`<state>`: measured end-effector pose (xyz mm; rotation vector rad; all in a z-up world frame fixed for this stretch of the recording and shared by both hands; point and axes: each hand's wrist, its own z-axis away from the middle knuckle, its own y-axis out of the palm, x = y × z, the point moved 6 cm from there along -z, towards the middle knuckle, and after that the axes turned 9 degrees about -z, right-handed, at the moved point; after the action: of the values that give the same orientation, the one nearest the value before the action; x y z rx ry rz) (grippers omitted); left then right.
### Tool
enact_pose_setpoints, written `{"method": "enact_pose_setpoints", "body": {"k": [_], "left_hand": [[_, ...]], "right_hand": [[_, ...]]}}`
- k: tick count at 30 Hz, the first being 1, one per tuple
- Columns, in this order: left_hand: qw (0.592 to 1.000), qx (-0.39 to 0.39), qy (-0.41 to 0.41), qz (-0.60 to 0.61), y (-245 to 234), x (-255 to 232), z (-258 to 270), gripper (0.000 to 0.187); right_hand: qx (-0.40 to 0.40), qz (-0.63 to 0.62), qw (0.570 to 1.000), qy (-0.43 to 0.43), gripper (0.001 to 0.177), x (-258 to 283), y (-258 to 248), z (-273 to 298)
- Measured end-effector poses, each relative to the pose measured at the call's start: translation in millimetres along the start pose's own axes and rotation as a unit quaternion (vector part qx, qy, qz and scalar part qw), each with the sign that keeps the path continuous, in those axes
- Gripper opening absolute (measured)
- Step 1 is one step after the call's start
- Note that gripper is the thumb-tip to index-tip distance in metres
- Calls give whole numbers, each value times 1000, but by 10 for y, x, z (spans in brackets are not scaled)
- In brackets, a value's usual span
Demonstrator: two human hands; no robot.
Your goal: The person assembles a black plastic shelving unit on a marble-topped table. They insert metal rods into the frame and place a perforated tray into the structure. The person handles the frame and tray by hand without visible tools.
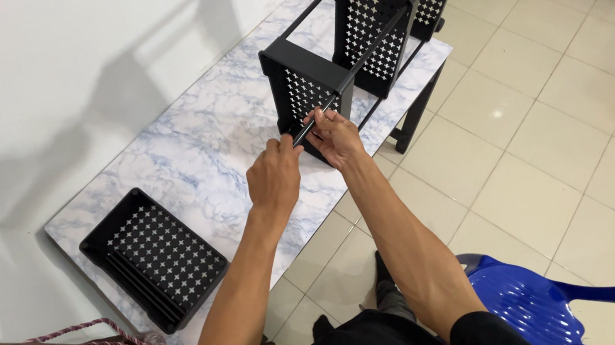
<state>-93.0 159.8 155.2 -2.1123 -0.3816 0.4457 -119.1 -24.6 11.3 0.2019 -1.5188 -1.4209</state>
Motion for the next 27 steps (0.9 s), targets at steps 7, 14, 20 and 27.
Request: {"method": "enact_pose_setpoints", "body": {"k": [7, 14, 20, 27], "left_hand": [[994, -42, 70, -68, 121, 22, 77, 17], [998, 34, 34, -33, 244, 95, 33, 26], [995, 80, -19, -49, 176, 43, -25, 23], [998, -24, 22, -58, 53, -40, 89, 14]], "right_hand": [[-17, -1, 1000, -4, 15, -15, 22, -36], [15, -48, 999, 21, 20, 3, 253, 213], [14, -54, 998, 17, 10, -59, 185, 112], [-18, 10, 999, 26, 12, -92, 20, -3]]}}
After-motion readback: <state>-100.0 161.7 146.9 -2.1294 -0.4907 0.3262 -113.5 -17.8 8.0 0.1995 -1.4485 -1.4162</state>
